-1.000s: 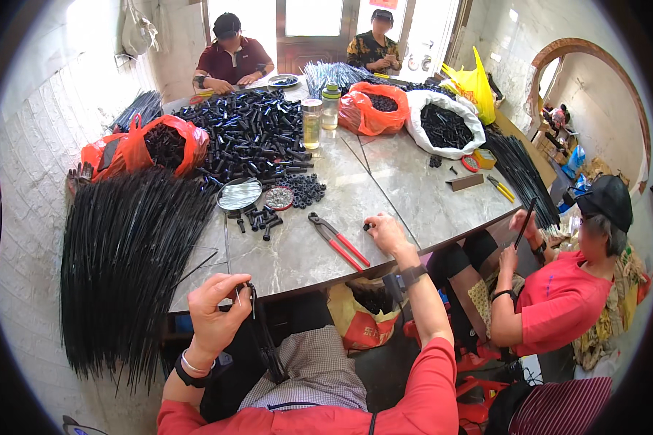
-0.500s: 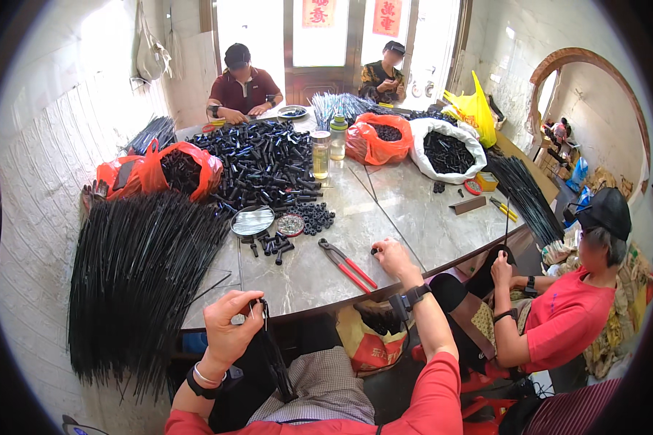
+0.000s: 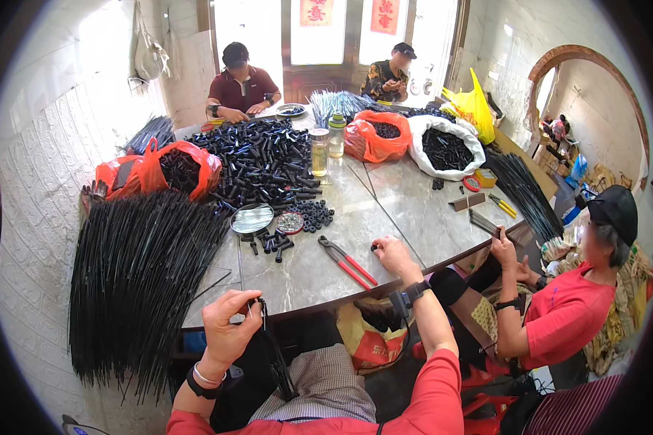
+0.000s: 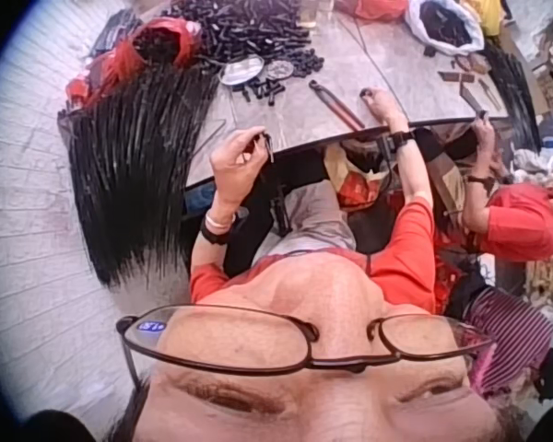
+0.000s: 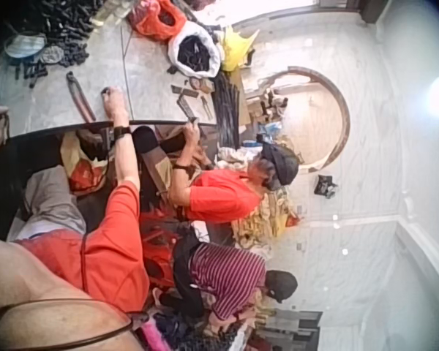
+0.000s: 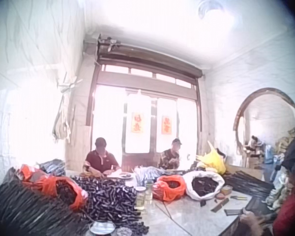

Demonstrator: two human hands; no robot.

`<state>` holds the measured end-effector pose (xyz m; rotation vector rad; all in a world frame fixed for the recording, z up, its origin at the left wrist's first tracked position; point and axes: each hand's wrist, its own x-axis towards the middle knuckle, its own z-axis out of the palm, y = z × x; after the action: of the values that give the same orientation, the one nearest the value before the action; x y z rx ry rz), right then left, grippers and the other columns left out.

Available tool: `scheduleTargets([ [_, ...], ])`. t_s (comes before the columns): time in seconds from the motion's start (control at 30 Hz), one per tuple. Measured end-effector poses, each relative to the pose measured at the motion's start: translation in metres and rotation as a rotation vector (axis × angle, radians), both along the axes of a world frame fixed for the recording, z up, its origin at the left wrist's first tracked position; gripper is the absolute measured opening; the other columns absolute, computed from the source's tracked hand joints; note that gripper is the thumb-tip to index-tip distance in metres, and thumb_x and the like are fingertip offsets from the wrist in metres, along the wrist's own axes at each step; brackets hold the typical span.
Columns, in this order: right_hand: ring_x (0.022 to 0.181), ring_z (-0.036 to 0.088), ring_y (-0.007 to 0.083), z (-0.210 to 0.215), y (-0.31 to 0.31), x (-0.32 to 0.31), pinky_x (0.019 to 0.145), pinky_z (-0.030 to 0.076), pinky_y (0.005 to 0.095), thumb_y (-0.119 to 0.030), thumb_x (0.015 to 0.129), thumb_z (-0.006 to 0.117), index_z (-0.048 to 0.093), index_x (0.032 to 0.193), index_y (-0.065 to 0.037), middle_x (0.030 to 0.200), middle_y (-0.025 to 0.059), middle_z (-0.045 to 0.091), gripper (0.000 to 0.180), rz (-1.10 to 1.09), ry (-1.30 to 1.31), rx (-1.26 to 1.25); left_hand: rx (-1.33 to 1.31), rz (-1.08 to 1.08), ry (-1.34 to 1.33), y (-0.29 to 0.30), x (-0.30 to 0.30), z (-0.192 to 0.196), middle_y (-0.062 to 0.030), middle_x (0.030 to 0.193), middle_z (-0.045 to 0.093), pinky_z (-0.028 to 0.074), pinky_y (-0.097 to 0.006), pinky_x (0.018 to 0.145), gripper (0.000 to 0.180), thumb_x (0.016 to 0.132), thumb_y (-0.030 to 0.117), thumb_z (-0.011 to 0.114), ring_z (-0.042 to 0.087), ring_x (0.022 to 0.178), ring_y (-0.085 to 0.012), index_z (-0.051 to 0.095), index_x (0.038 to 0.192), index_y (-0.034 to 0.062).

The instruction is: Assembling small black cable components and fitting them together using pliers.

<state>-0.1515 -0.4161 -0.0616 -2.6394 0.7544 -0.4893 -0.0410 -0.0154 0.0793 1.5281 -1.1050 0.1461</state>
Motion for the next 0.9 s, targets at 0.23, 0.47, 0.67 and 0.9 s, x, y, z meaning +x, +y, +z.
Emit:
scheduleTargets([
  [0.23, 0.087, 0.063, 0.0297, 0.0011, 0.0003, -0.0005, 0.079, 0.05, 0.0362, -0.013, 0.078, 0.064, 0.069, 0.1, -0.007, 0.09, 0.0142, 0.065, 0.023, 0.006, 0.014, -0.012, 0.002, 0.002, -0.009, 0.0, 0.0002, 0.0003, -0.0074, 0.079, 0.065, 0.048, -0.021, 0.058, 0.028, 0.071, -0.011, 0.065, 0.06, 0.062, -0.0097, 0.068, 0.097, 0.0],
  [0.47, 0.089, 0.06, 0.0345, 0.0037, 0.0022, -0.0016, 0.081, 0.048, 0.0405, -0.013, 0.08, 0.061, 0.068, 0.098, -0.008, 0.09, 0.0182, 0.063, 0.02, 0.015, -0.009, 0.046, 0.006, -0.005, -0.002, 0.0, -0.0004, 0.0019, -0.0078, 0.08, 0.065, 0.049, -0.022, 0.058, 0.028, 0.071, -0.01, 0.065, 0.06, 0.062, -0.0101, 0.068, 0.097, 0.0001],
  [0.67, 0.089, 0.06, 0.0347, 0.0025, 0.0022, 0.0006, 0.08, 0.048, 0.0404, -0.013, 0.081, 0.061, 0.069, 0.098, -0.009, 0.091, 0.018, 0.063, 0.019, 0.012, -0.028, 0.023, 0.008, 0.002, -0.003, 0.0017, 0.0003, 0.0014, -0.0082, 0.08, 0.065, 0.049, -0.022, 0.058, 0.028, 0.071, -0.01, 0.065, 0.06, 0.062, -0.0109, 0.068, 0.096, 0.0001],
  [0.9, 0.09, 0.06, 0.0341, 0.0062, 0.0058, 0.0009, 0.08, 0.048, 0.0408, -0.014, 0.081, 0.061, 0.068, 0.098, -0.01, 0.091, 0.017, 0.063, 0.019, -0.02, -0.001, 0.041, 0.018, 0.005, -0.002, 0.005, 0.0012, 0.0032, -0.0081, 0.079, 0.065, 0.049, -0.022, 0.057, 0.028, 0.071, -0.01, 0.065, 0.059, 0.062, -0.011, 0.067, 0.097, 0.0002],
])
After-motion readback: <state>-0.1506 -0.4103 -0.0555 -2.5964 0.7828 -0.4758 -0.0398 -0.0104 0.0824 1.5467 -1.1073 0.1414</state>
